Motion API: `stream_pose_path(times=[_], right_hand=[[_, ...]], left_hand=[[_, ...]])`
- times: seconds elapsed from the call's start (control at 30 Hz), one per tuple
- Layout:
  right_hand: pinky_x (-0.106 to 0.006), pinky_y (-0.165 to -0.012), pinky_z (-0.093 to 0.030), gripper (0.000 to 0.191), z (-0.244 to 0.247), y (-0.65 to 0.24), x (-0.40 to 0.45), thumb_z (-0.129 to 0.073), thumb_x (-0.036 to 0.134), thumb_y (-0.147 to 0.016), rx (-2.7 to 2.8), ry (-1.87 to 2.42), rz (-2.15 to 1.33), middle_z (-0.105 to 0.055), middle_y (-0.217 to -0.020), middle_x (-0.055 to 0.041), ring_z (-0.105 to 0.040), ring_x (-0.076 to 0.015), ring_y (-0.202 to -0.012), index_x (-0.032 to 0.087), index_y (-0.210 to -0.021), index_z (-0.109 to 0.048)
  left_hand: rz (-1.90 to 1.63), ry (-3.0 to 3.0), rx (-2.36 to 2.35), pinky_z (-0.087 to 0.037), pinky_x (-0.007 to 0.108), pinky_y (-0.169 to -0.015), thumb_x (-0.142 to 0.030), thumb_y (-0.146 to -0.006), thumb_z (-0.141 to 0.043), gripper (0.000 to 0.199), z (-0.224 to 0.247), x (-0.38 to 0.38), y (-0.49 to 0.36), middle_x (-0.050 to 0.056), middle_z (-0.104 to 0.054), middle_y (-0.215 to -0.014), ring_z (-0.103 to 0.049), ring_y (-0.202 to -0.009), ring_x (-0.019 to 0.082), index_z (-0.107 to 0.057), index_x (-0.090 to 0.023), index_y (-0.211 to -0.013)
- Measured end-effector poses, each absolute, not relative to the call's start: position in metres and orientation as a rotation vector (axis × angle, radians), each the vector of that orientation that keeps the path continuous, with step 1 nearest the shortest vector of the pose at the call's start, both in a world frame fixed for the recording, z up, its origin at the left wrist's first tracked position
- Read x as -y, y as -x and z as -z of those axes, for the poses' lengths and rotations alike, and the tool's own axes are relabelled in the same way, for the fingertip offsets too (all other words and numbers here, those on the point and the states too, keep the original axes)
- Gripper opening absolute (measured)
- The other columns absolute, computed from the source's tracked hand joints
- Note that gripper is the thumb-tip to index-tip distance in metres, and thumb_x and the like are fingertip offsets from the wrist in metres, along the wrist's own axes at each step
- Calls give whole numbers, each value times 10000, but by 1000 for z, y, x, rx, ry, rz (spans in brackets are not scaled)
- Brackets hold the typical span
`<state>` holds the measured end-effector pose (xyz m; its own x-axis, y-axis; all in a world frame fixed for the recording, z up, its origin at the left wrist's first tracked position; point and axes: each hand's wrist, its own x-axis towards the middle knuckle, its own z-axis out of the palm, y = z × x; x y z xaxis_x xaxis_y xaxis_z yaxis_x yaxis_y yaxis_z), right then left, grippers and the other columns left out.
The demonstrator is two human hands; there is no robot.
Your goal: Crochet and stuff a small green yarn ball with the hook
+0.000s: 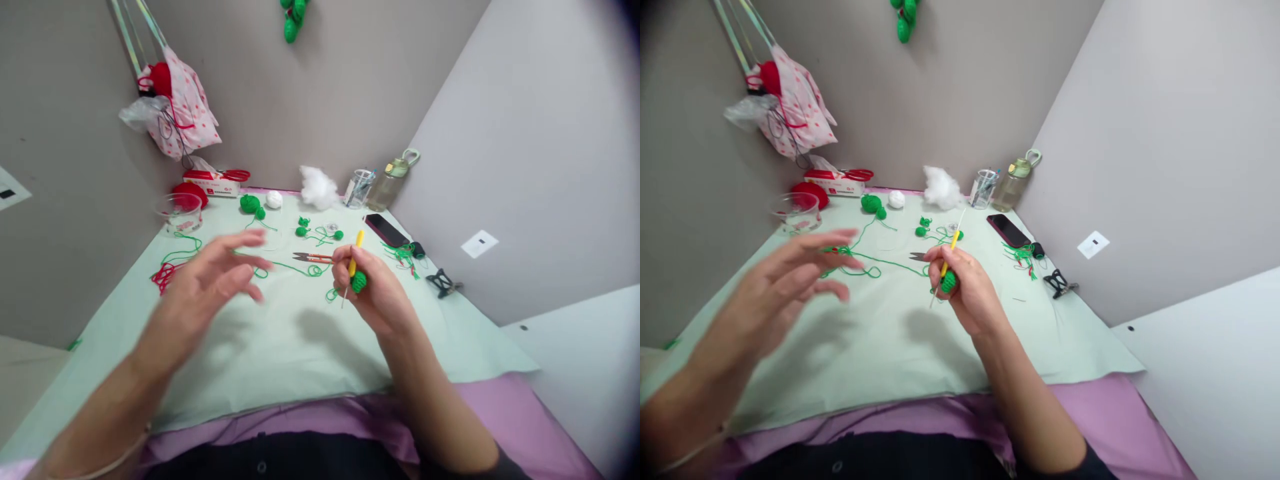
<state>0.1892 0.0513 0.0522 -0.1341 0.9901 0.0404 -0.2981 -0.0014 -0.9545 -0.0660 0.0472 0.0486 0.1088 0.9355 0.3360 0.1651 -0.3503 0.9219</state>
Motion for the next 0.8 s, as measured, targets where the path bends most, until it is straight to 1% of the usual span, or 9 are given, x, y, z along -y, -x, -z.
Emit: stream_pose_path(times=[0.07, 0.17, 0.27, 0.37, 0.43, 0.5, 0.6, 0.7, 0.8], right_hand=[[-264, -448, -297, 269, -50, -177, -41, -670, 496, -875, 1054, 862, -1366, -543, -641, -1, -388, -122, -526, 230, -848, -702], [-278, -435, -338, 237, -44, -157, -22, -676, 494, -871, 1027, 802, -1320, -568, -675, -18, -438, -142, -537, 261, -842, -710], [-308, -434, -365, 202, -33, -142, -4, -697, 476, -862, 1033, 758, -1309, -633, -734, -49, -515, -177, -569, 280, -846, -745], [-337, -454, -399, 214, -26, -138, 8, -624, 437, -914, 1080, 676, -1266, -701, -881, -93, -596, -224, -685, 301, -902, -789], [-364, -501, -458, 263, -25, -140, 10, -557, 418, -955, 1115, 627, -1226, -720, -968, -100, -635, -248, -775, 329, -947, -804], [-418, -597, -523, 312, -25, -143, 10, -500, 418, -985, 1160, 621, -1178, -729, -1013, -96, -662, -275, -862, 359, -984, -806], [-524, -826, -541, 340, -25, -146, 9, -470, 430, -1001, 1242, 685, -1022, -733, -1066, -97, -653, -331, -1042, 375, -1018, -805], [-553, -973, -486, 320, -21, -146, 8, -485, 425, -1003, 1276, 730, -867, -703, -1108, -96, -605, -344, -1137, 386, -1058, -798], [-493, -906, -495, 306, -13, -145, 6, -484, 421, -1017, 1264, 716, -829, -663, -1052, -90, -592, -306, -1069, 396, -1080, -783]], left_hand=[[-1047, -1318, -685, -648, 473, -772, -750, -893, -512, 541, -46, -26, 38, 10, -471, -1599, -598, -1307, 379, -659, -427, -1302], [-885, -1089, -434, -592, 529, -988, -791, -912, -409, 644, -41, -16, 7, -9, -351, -1675, -400, -1496, 371, -545, -425, -1424], [-979, -996, -521, -523, 531, -1086, -759, -968, -196, 674, -44, -26, -10, 33, -470, -1605, -428, -1490, 314, -499, -380, -1436], [-1277, -1056, -640, -445, 535, -1171, -619, -1031, -95, 660, -47, -38, -11, 21, -629, -1440, -464, -1468, 258, -675, -309, -1094], [-1459, -1273, -703, -315, 543, -1257, -567, -1054, -137, 679, -41, -41, -4, 5, -724, -1275, -453, -1471, 255, -672, -285, -745], [-1494, -1643, -765, -145, 553, -1309, -592, -1042, -253, 653, -29, -38, 4, -7, -737, -1248, -381, -1508, 285, -663, -296, -629], [-1262, -1845, -789, -89, 564, -1309, -577, -1028, -357, 474, -10, -28, 13, -14, -641, -1421, -288, -1546, 311, -780, -365, -1029], [-1087, -1528, -658, -319, 559, -1229, -569, -1018, -417, 460, 1, -17, 15, -2, -539, -1525, -420, -1461, 335, -595, -413, -1412], [-1066, -1315, -545, -451, 488, -1134, -485, -911, -694, 562, 0, -9, 12, 33, -593, -1413, -564, -1300, 318, -543, -426, -1449]])
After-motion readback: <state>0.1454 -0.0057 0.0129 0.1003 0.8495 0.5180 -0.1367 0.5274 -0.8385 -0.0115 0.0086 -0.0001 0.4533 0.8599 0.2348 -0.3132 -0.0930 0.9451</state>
